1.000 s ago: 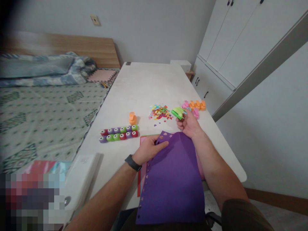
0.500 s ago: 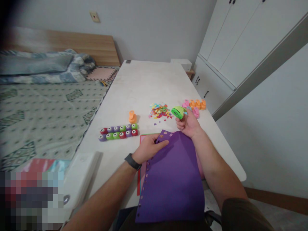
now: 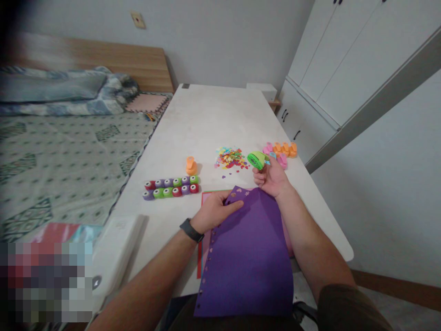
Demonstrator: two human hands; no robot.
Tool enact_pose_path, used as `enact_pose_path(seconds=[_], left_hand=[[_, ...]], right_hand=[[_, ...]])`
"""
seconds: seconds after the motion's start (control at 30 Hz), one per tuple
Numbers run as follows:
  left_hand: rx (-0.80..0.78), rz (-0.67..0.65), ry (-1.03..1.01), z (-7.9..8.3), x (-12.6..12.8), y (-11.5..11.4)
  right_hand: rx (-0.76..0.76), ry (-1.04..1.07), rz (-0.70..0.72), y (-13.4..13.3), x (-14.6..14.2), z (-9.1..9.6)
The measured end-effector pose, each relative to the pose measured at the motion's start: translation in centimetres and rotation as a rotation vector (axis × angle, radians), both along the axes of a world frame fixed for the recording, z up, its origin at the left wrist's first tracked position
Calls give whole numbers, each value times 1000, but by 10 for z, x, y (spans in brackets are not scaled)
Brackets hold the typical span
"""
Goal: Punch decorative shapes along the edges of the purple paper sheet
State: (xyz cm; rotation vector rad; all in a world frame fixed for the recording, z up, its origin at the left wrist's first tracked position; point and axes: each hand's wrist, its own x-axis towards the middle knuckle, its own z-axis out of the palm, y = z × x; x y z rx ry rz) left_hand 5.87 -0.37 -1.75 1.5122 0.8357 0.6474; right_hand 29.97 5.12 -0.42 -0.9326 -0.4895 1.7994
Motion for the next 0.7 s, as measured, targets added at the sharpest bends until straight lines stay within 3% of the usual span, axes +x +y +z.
enact_pose_path(seconds=[0.3,0.7], left_hand=[[45,-60,59,-1,-2,-1],[113,-60,110,0,-1,-4]], right_hand=[[77,-71,-37,-5,0,11],[66,-81,-110,-6,-4,11]])
